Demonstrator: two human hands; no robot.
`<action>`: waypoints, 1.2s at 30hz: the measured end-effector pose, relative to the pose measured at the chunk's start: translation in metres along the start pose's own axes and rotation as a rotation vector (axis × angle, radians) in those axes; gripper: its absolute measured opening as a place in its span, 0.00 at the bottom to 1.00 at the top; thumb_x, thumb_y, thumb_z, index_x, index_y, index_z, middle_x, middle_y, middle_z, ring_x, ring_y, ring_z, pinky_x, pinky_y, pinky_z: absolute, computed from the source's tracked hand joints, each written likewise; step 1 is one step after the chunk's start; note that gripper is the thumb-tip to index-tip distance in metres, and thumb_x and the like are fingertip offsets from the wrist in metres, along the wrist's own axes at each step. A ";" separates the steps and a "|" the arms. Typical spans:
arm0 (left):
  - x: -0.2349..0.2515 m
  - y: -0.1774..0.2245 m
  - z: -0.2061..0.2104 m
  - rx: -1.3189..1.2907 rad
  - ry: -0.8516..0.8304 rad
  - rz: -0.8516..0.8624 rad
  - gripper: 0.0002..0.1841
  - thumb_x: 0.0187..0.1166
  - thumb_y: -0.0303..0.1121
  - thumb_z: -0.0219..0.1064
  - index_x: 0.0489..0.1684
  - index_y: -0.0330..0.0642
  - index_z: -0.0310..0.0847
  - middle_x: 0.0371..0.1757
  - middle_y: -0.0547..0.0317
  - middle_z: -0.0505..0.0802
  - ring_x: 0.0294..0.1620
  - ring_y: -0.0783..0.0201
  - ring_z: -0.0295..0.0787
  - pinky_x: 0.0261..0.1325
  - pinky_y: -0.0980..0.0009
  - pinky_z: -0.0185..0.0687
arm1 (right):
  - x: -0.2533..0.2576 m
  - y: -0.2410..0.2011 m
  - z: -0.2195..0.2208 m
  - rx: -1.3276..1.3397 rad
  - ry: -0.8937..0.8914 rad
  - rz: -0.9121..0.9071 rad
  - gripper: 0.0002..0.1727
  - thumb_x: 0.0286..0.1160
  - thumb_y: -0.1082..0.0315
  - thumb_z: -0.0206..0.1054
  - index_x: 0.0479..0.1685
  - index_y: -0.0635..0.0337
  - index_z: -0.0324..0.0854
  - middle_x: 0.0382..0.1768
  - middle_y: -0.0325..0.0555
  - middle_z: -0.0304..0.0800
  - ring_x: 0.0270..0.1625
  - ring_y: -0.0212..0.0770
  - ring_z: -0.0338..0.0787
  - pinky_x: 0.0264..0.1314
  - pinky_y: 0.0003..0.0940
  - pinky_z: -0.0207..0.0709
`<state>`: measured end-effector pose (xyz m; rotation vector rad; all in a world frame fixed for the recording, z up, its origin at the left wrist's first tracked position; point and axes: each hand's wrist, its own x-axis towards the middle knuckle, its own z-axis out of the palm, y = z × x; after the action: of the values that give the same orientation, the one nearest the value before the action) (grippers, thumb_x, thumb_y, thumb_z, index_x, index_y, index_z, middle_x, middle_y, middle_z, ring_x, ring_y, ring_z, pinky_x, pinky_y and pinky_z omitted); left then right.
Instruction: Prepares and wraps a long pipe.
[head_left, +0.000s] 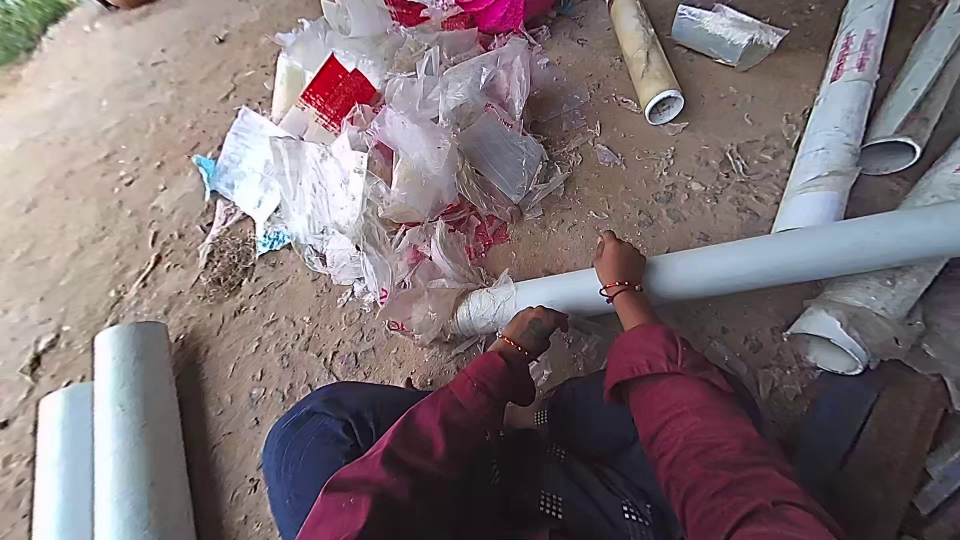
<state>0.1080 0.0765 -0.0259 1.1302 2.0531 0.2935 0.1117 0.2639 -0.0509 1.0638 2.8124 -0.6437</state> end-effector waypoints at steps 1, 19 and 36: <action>-0.003 -0.008 -0.004 -0.054 0.046 0.022 0.27 0.71 0.06 0.52 0.64 0.34 0.87 0.73 0.40 0.88 0.75 0.40 0.84 0.78 0.42 0.74 | -0.006 -0.003 -0.002 -0.022 -0.051 -0.006 0.20 0.94 0.65 0.49 0.66 0.67 0.82 0.53 0.70 0.91 0.59 0.70 0.91 0.57 0.67 0.78; 0.021 -0.008 0.035 0.326 0.206 -0.143 0.19 0.86 0.16 0.48 0.72 0.28 0.75 0.64 0.28 0.86 0.70 0.31 0.82 0.69 0.42 0.75 | -0.011 -0.015 0.038 -0.057 0.015 -0.161 0.18 0.92 0.66 0.51 0.64 0.65 0.82 0.55 0.64 0.92 0.56 0.65 0.92 0.55 0.63 0.80; -0.141 -0.072 -0.026 0.237 0.025 -0.185 0.10 0.70 0.14 0.61 0.43 0.26 0.87 0.48 0.32 0.93 0.60 0.32 0.88 0.66 0.36 0.75 | -0.003 -0.025 0.029 -0.015 0.034 -0.175 0.21 0.94 0.64 0.50 0.72 0.66 0.79 0.56 0.69 0.91 0.56 0.70 0.92 0.57 0.67 0.79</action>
<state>0.0896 -0.0744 0.0263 1.0676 2.2398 -0.0280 0.0960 0.2337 -0.0673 0.8409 2.9580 -0.6232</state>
